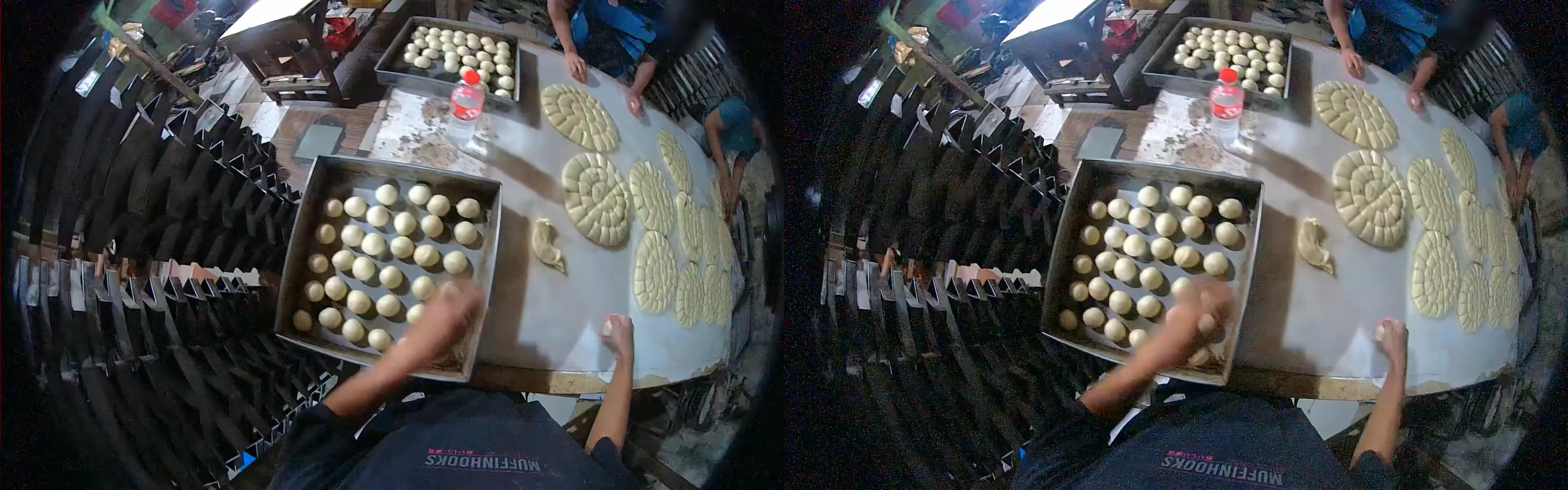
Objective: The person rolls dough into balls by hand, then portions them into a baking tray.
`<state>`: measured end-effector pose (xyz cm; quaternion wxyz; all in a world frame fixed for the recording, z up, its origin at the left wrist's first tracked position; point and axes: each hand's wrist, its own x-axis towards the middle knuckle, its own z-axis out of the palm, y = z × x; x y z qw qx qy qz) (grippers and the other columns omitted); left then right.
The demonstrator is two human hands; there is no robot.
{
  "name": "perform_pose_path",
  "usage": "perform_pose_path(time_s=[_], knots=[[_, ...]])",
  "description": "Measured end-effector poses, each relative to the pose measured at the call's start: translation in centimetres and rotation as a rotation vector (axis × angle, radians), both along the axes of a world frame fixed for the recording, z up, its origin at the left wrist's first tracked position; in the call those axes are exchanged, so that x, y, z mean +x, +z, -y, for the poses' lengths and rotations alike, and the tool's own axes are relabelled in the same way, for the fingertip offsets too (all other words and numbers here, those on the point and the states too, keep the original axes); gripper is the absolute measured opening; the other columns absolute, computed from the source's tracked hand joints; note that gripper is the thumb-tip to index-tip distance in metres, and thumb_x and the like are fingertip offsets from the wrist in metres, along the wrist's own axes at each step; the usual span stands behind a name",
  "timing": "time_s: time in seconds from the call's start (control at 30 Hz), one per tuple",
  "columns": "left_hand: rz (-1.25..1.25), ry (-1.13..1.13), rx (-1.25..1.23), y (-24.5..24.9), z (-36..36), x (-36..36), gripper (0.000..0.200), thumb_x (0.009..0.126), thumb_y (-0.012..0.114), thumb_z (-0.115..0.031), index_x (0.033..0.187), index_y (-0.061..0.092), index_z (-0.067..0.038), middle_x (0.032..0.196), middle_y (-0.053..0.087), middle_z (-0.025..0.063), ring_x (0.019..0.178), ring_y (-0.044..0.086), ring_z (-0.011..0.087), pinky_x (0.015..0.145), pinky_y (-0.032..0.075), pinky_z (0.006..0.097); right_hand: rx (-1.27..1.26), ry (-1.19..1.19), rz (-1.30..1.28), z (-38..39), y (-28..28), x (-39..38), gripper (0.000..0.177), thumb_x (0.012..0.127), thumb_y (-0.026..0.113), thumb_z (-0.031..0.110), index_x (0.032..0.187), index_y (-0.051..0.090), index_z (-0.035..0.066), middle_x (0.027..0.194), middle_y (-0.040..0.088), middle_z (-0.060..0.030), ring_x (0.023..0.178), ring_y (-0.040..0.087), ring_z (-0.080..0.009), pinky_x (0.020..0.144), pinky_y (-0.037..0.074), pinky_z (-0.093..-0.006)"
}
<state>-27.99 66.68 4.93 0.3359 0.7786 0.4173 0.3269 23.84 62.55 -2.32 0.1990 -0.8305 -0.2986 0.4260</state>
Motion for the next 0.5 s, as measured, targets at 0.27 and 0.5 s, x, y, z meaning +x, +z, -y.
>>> perform_pose_path(time_s=[0.27,0.5], knots=[[-0.359,0.714,-0.004,-6.4,-19.9,-20.3,0.046,0.089,0.065,-0.018,0.13,0.052,0.0,0.118,0.055,0.0246,0.106,0.057,0.044,0.09,0.049,0.0462,1.035,0.869,-0.023,-15.9,15.0,-40.5,0.034,0.082,0.067,0.009,0.113,0.058,0.0,0.108,0.062,-0.0188,0.099,0.065,-0.0316,0.087,0.052,-0.0401],[0.009,0.838,0.207,0.2,-8.8,-22.1,0.058,0.087,0.065,-0.01,0.138,0.041,0.005,0.13,0.051,0.0242,0.117,0.057,0.0358,0.101,0.046,0.041,1.059,1.276,0.279,-25.7,5.4,-54.8,0.041,0.077,0.075,0.008,0.115,0.062,0.001,0.123,0.059,-0.0209,0.124,0.052,-0.0372,0.106,0.043,-0.0421]])
